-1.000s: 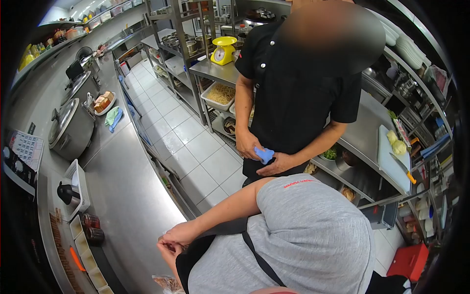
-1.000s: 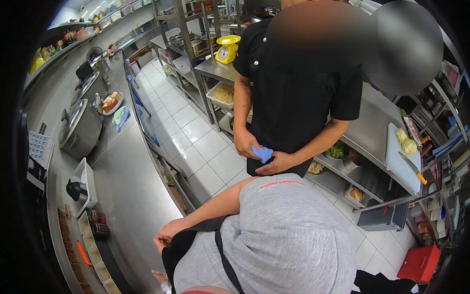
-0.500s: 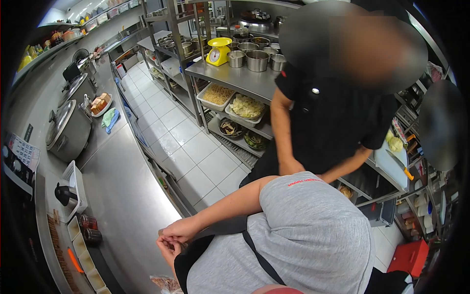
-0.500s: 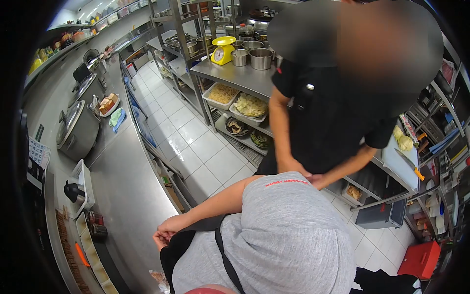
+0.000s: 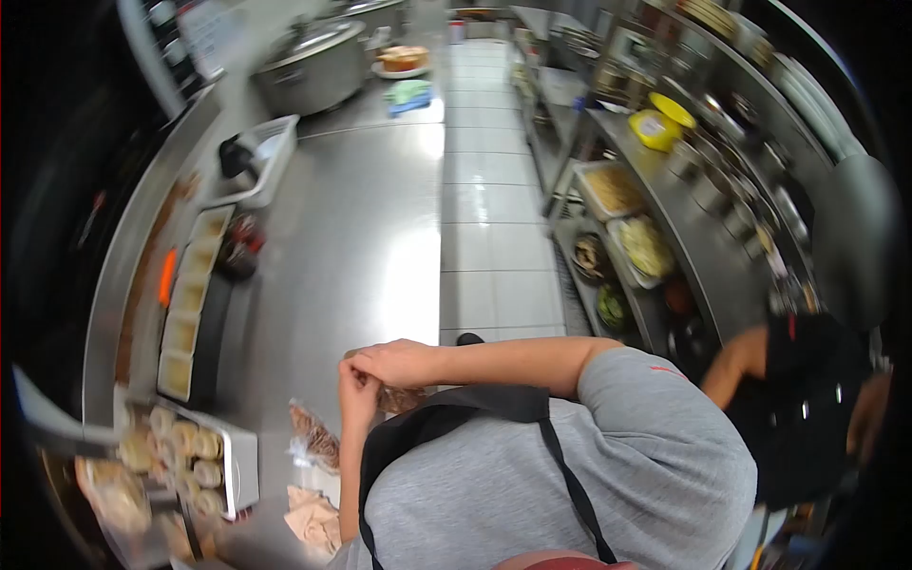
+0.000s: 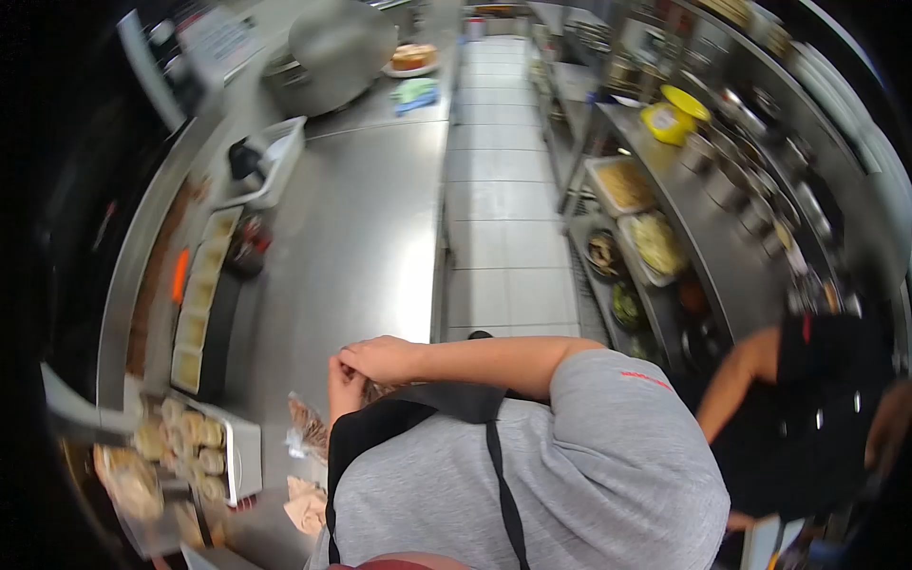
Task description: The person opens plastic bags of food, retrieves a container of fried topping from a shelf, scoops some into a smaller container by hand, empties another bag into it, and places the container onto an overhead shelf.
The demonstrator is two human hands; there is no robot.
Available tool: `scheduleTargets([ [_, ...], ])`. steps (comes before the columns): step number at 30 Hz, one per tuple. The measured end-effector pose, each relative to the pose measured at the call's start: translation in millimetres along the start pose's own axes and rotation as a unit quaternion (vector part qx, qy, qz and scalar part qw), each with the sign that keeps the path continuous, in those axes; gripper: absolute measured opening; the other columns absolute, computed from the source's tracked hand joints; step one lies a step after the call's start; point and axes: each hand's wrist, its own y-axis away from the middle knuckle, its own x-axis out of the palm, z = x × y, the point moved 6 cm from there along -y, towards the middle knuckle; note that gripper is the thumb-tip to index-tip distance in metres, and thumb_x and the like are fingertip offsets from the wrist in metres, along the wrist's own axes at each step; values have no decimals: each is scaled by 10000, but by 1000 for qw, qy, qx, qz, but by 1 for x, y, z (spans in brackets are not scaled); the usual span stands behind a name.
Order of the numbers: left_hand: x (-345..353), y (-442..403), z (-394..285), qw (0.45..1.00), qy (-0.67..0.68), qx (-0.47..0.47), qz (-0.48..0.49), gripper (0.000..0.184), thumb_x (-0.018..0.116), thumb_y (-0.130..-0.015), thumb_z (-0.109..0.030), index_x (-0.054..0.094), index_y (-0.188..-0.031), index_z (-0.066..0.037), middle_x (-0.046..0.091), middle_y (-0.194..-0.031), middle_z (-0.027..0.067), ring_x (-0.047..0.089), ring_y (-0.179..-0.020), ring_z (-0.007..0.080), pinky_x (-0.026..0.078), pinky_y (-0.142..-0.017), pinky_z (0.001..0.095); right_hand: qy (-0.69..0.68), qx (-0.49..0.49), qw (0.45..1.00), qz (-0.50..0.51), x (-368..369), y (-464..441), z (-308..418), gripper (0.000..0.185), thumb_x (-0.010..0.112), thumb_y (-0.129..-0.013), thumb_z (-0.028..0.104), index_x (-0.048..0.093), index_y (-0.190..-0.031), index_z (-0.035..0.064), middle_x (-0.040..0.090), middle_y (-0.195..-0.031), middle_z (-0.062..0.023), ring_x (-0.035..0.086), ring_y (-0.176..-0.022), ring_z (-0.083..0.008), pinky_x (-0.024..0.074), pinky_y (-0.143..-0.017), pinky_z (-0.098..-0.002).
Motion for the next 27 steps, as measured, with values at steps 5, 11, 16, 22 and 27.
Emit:
scheduleTargets([
  [5,-21,17,7,994,-13,-37,-103,299,595,-795,-1,394,-1016,-11,537,-874,62,505,-738,90,430,-638,219,-83,-80,991,73,17,-28,-4,185,448,-849,135,503,-984,20,562,-1001,-175,557,-950,-332,451,-802,-389],
  [11,-34,29,-75,947,-166,33,-271,405,662,-717,-24,445,-1059,-41,531,-992,85,526,-852,158,434,-705,282,-115,-209,949,204,3,-55,-18,206,505,-778,33,490,-979,-7,540,-1028,-198,539,-954,-357,438,-828,-408],
  [16,9,146,-299,379,-397,516,-658,328,517,-870,-339,479,-1103,-112,524,-1066,15,480,-1040,187,424,-813,448,-83,-213,927,299,-12,-80,-63,254,496,-746,3,490,-998,33,537,-1029,-175,546,-940,-346,445,-811,-399],
  [22,207,97,-431,35,-662,661,-352,454,363,-945,-371,350,-1335,-138,323,-1406,94,284,-1297,207,207,-1086,419,-53,-302,891,335,-7,-107,-112,212,507,-760,66,509,-972,62,554,-978,-154,566,-889,-305,450,-780,-388],
  [27,262,87,-441,14,-751,603,-269,439,386,-945,-304,394,-1280,-21,424,-1323,144,367,-1232,282,260,-1060,446,-105,-303,878,356,-4,-111,-115,182,541,-739,68,504,-917,54,558,-881,-128,578,-784,-268,458,-694,-363],
])
